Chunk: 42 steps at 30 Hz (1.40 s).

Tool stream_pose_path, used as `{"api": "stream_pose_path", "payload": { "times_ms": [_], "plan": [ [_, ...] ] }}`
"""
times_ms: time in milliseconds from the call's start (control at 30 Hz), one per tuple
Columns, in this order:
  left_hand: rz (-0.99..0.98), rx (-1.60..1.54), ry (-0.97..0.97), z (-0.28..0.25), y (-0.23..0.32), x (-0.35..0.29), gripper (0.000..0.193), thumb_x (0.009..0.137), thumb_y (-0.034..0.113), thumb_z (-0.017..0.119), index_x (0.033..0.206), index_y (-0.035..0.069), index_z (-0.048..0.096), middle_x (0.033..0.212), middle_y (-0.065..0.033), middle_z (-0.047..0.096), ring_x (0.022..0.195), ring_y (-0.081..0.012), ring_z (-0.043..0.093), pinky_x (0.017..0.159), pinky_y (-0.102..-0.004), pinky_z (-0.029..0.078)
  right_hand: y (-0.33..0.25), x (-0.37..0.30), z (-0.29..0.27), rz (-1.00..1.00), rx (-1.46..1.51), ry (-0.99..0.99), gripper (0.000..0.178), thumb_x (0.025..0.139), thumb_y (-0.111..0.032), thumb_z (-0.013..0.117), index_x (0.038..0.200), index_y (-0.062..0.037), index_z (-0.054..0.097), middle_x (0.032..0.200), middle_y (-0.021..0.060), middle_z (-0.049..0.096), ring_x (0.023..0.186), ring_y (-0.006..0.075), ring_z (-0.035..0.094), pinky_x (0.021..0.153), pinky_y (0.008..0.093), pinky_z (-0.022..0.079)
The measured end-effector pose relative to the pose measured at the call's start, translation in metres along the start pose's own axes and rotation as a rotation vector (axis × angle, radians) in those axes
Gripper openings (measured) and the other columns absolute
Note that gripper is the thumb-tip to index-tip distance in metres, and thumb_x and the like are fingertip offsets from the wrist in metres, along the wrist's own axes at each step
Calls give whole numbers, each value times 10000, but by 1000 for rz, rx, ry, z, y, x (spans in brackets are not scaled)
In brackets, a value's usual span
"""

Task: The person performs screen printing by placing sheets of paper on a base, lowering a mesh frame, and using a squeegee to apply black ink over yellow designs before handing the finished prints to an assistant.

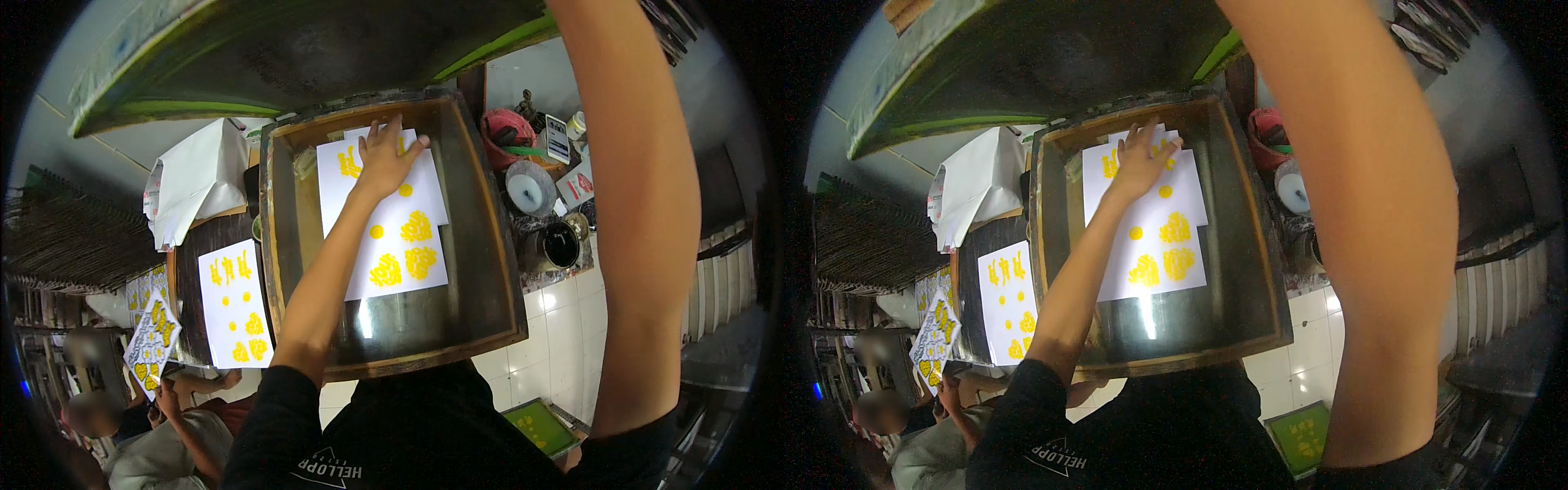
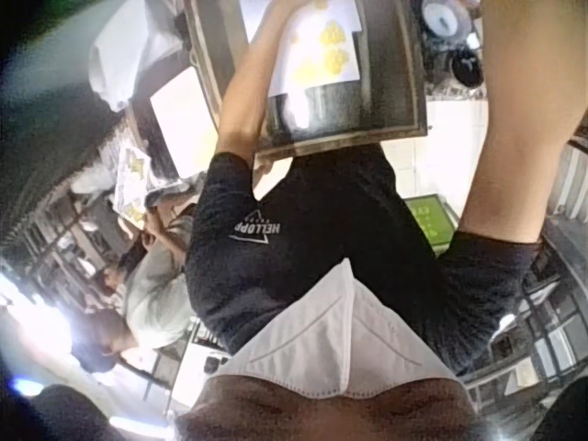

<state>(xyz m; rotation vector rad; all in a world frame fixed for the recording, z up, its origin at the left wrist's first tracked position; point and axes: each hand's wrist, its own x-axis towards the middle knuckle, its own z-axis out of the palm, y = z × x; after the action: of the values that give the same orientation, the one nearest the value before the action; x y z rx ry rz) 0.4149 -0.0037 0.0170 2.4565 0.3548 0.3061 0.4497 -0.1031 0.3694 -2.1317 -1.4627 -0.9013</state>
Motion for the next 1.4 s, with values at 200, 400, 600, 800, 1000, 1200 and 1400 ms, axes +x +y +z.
{"api": "stream_pose_path", "payload": {
  "times_ms": [200,400,600,800,1000,1200,1400],
  "plan": [
    [388,-954,302,-122,36,-168,563,1079,430,472,1354,-53,559,1152,-302,701,1024,-375,724,1004,-489,522,-78,-93,-31,492,354,-255,302,947,-177,600,1092,80,664,968,266,712,921,395,705,851,504,539],
    [-427,-1336,-38,-105,15,-326,320,980,224,655,997,-93,693,983,-290,744,771,-253,745,755,-352,594,-86,-234,51,248,379,-202,477,851,-319,809,1168,-39,588,1096,190,656,1069,401,597,925,479,455],
    [-860,-1776,-77,-31,-39,-364,315,982,60,571,1220,-145,591,1278,-309,656,1242,-376,646,1027,-471,562,-115,-315,131,245,492,-892,511,796,-344,854,1088,-27,580,1098,204,663,1096,403,604,969,482,434],
    [-1025,-1829,-43,-18,-50,-368,404,935,39,545,1301,-134,541,1316,-287,645,1288,-383,616,1078,-480,522,-133,-352,144,126,356,-765,471,771,-268,835,1078,-11,586,1014,178,635,1003,354,592,864,462,429],
    [-1074,-1757,-55,-19,-46,-368,423,960,124,446,1286,-119,563,1289,-257,666,1217,-357,651,1065,-484,501,-123,-333,161,71,198,-598,420,761,-226,813,1053,-32,583,960,144,562,924,316,543,791,448,404],
    [-1113,-1677,-84,-16,-50,-375,391,934,168,503,1205,-87,622,1156,-231,706,1049,-350,689,979,-492,519,-61,-268,232,37,162,-418,411,751,-224,811,1019,-53,551,966,146,546,928,348,538,784,467,394],
    [-1120,-1592,-59,-19,-45,-376,385,952,181,466,1154,-97,640,1081,-247,719,936,-354,709,881,-478,559,9,-197,319,-17,69,-317,456,733,-218,852,1059,-56,577,976,146,614,966,340,591,804,466,425]
  ]
}}
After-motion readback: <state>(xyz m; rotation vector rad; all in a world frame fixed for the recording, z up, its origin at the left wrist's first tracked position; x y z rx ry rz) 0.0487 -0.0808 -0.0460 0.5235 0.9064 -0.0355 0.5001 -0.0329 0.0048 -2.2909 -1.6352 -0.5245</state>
